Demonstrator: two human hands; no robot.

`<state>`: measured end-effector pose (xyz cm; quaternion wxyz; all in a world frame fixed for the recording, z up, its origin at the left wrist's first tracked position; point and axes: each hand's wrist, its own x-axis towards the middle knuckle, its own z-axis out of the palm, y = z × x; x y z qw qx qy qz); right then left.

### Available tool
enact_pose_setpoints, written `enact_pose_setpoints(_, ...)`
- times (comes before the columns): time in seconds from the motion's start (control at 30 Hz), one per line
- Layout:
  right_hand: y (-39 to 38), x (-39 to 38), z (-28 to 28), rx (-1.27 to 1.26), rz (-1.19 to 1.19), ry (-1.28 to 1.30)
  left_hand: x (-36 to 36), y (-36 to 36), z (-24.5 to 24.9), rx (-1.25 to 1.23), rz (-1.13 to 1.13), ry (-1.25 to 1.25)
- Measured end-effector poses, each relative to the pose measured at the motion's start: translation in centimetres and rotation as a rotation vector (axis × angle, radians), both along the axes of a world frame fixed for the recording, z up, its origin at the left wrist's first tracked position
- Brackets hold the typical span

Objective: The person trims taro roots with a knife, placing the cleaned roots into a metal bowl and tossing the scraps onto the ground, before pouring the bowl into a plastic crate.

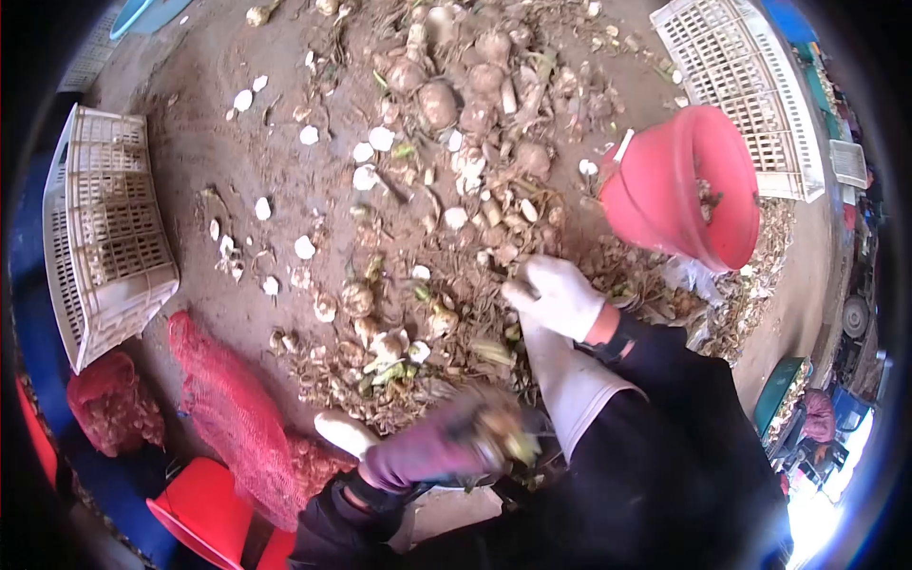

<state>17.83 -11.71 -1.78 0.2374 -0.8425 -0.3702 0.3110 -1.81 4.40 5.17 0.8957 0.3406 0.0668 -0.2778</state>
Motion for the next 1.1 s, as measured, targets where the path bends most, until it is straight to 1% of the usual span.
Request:
enact_pose_setpoints(0.07, 0.2, -0.2, 0.1, 0.105, -0.107, -0.060, -1.0, -0.2, 1.5, 0.238, -0.514, -0.153)
enact_pose_setpoints(0.1, 0.5, 0.1, 0.0, 0.115, -0.103, -0.066, -1.8, -0.1, 1.1, 0.244, -0.624, 0.026)
enact_pose_setpoints(0.17, 0.7, 0.0, 0.0, 0.129, -0.069, -0.052, -2.1, 0.9, -0.5, 0.766, -0.568, 0.130)
enact_pose_setpoints(0.23, 0.7, -0.3, -0.1, 0.105, -0.024, -0.057, -4.7, 3.2, -4.1, 1.546, -0.382, -0.019)
enact_pose_setpoints(0.27, 0.7, -0.5, -0.5, 0.103, -0.023, -0.060, -3.6, 4.5, -4.9, 1.751, -0.330, 0.086)
enact_pose_setpoints(0.3, 0.5, -0.7, -1.1, 0.136, 0.014, -0.109, -3.2, 5.8, -6.0, 1.833, -0.329, 0.168)
enact_pose_setpoints(0.33, 0.5, -1.0, -1.5, 0.168, 0.049, -0.154, -2.3, 6.6, -6.2, 1.793, -0.311, 0.228)
enact_pose_setpoints(0.37, 0.4, -1.1, -1.7, 0.151, 0.057, -0.191, -2.8, 6.9, -8.1, 1.818, -0.206, 0.154)
enact_pose_setpoints(0.4, 0.4, -1.1, -1.6, 0.144, 0.048, -0.195, -3.3, 6.7, -11.0, 1.836, -0.099, 0.074)
enact_pose_setpoints(0.47, 0.4, -1.0, -1.4, 0.129, 0.021, -0.182, -3.5, 4.7, -14.3, 2.099, -0.396, 0.067)
enact_pose_setpoints(0.5, 0.4, -1.0, -0.9, 0.079, 0.009, -0.163, -2.9, 3.3, -14.6, 2.185, -0.221, 0.112)
enact_pose_setpoints(0.53, 0.3, -1.0, -1.0, 0.081, 0.009, -0.166, -2.8, 3.5, -14.5, 2.187, -0.219, 0.111)
enact_pose_setpoints(0.6, 0.2, -0.9, -1.2, 0.150, -0.030, -0.115, -2.4, 4.5, -14.0, 1.870, -0.052, 0.132)
enact_pose_setpoints(0.63, 0.2, -0.8, -1.0, 0.156, -0.025, -0.111, -2.1, 5.0, -13.4, 1.722, 0.107, 0.160)
enact_pose_setpoints(0.67, 0.1, -0.6, -0.6, 0.155, -0.029, -0.091, -2.4, 5.8, -13.5, 1.727, 0.106, 0.166)
enact_pose_setpoints(0.7, 0.0, -0.6, -0.4, 0.150, -0.038, -0.071, -2.9, 6.8, -13.8, 1.770, 0.211, 0.246)
enact_pose_setpoints(0.73, -0.2, -0.7, -0.5, 0.147, -0.044, -0.067, -1.9, 7.2, -12.6, 1.805, 0.314, 0.323)
enact_pose_setpoints(0.77, -0.3, -0.7, -0.6, 0.163, -0.067, -0.071, -1.4, 7.6, -10.7, 1.820, 0.357, 0.383)
enact_pose_setpoints(0.8, -0.3, -0.6, -0.7, 0.182, -0.089, -0.077, -1.0, 8.2, -9.5, 1.830, 0.384, 0.387)
enact_pose_setpoints(0.87, -0.1, -0.5, -0.7, 0.185, -0.089, -0.033, -0.8, 8.9, -9.1, 1.998, 0.345, 0.211)
enact_pose_setpoints(0.9, 0.0, -0.5, -0.6, 0.168, -0.081, -0.034, -0.4, 8.7, -8.6, 1.999, 0.346, 0.206)
enact_pose_setpoints(0.97, -0.3, -0.7, -0.7, 0.135, -0.084, -0.035, 0.7, 6.9, -7.0, 1.930, 0.259, 0.016)
enact_pose_setpoints(1.0, -0.4, -0.8, -1.1, 0.148, -0.097, -0.047, 1.6, 5.3, -6.6, 1.900, 0.250, -0.063)
enact_pose_setpoints(1.07, -0.3, -0.6, -1.0, 0.162, -0.107, -0.071, 1.6, 3.2, -8.9, 1.884, -0.040, -0.092)
enact_pose_setpoints(1.1, -0.1, -0.6, -0.7, 0.166, -0.126, -0.049, 2.3, 2.0, -8.9, 1.863, -0.178, -0.057)
